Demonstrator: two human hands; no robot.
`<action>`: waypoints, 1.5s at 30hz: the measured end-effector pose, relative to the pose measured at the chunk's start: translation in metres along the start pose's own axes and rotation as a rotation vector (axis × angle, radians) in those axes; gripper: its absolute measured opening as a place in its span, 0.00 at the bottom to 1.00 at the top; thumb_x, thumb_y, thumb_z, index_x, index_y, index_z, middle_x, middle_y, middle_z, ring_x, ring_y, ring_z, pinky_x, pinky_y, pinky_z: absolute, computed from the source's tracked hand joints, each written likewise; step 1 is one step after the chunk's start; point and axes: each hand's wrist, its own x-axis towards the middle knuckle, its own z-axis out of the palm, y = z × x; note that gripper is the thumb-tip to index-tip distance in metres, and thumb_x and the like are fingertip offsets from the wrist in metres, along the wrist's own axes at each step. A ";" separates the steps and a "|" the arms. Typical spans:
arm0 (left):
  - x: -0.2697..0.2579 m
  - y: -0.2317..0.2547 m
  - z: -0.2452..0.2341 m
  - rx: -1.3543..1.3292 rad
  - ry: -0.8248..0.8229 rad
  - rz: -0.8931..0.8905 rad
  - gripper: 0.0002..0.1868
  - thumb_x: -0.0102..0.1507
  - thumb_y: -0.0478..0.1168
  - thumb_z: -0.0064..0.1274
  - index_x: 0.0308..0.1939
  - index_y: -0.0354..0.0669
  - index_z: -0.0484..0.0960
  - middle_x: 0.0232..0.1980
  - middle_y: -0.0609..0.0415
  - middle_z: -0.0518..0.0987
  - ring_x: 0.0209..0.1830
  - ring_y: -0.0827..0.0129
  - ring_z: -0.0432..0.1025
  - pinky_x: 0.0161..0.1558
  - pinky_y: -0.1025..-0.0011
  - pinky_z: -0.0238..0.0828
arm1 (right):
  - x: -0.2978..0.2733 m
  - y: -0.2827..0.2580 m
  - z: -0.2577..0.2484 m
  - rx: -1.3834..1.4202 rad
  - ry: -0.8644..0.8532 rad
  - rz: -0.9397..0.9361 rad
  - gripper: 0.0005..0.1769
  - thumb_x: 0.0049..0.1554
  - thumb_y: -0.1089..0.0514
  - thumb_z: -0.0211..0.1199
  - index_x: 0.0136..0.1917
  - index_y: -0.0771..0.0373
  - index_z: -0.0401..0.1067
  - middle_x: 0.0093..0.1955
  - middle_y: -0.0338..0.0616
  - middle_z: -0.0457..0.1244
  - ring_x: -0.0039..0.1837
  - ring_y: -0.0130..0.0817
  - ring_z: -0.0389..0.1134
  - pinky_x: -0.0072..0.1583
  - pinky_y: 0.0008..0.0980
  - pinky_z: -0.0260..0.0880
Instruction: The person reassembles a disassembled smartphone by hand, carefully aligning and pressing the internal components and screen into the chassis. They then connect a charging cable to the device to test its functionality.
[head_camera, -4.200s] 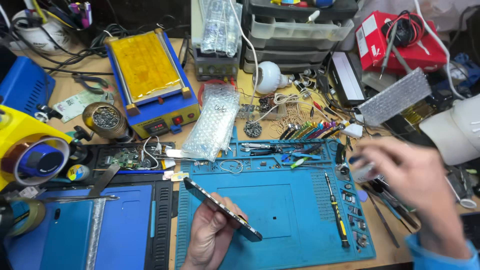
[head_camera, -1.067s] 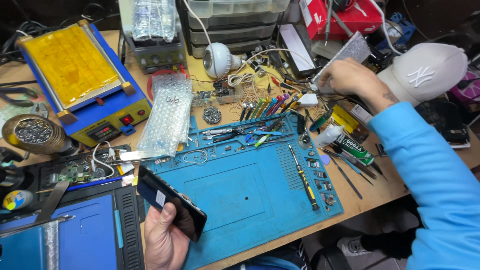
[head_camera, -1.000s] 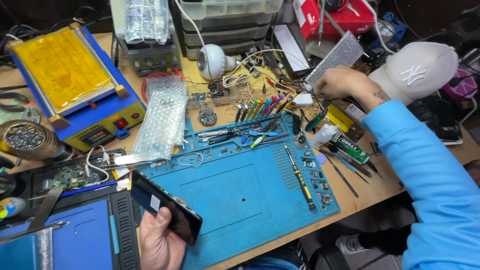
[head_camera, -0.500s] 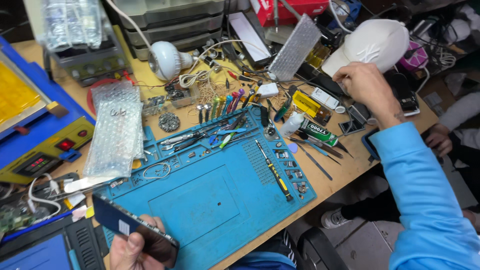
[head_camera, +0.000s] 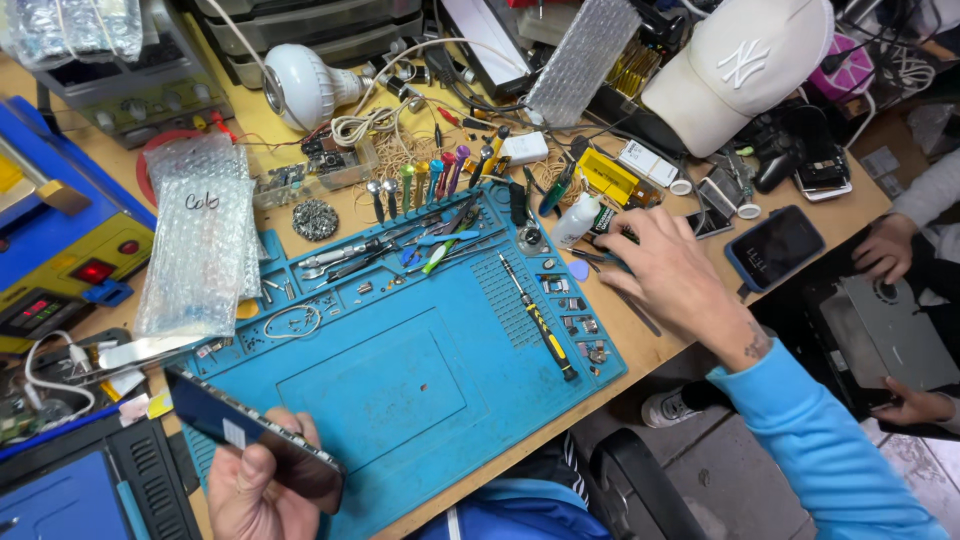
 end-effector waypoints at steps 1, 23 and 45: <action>-0.002 0.000 0.006 -0.042 -0.033 -0.003 0.19 0.70 0.41 0.70 0.57 0.40 0.76 0.44 0.41 0.77 0.38 0.53 0.67 0.31 0.64 0.68 | 0.005 -0.011 0.002 0.004 0.011 0.024 0.28 0.64 0.37 0.68 0.71 0.52 0.75 0.67 0.44 0.61 0.62 0.45 0.59 0.62 0.47 0.64; -0.009 -0.028 0.079 0.008 0.159 -0.184 0.21 0.68 0.44 0.68 0.50 0.32 0.75 0.28 0.46 0.75 0.20 0.53 0.71 0.22 0.62 0.69 | -0.022 -0.231 -0.086 0.641 0.409 -0.209 0.07 0.63 0.55 0.73 0.51 0.60 0.83 0.42 0.39 0.70 0.39 0.40 0.67 0.46 0.39 0.67; -0.013 -0.025 0.088 -0.026 0.147 -0.099 0.23 0.68 0.40 0.69 0.61 0.38 0.74 0.44 0.52 0.77 0.41 0.65 0.72 0.43 0.64 0.74 | -0.012 -0.262 -0.077 0.867 0.370 -0.113 0.07 0.63 0.56 0.73 0.49 0.62 0.81 0.34 0.41 0.66 0.33 0.38 0.63 0.40 0.35 0.62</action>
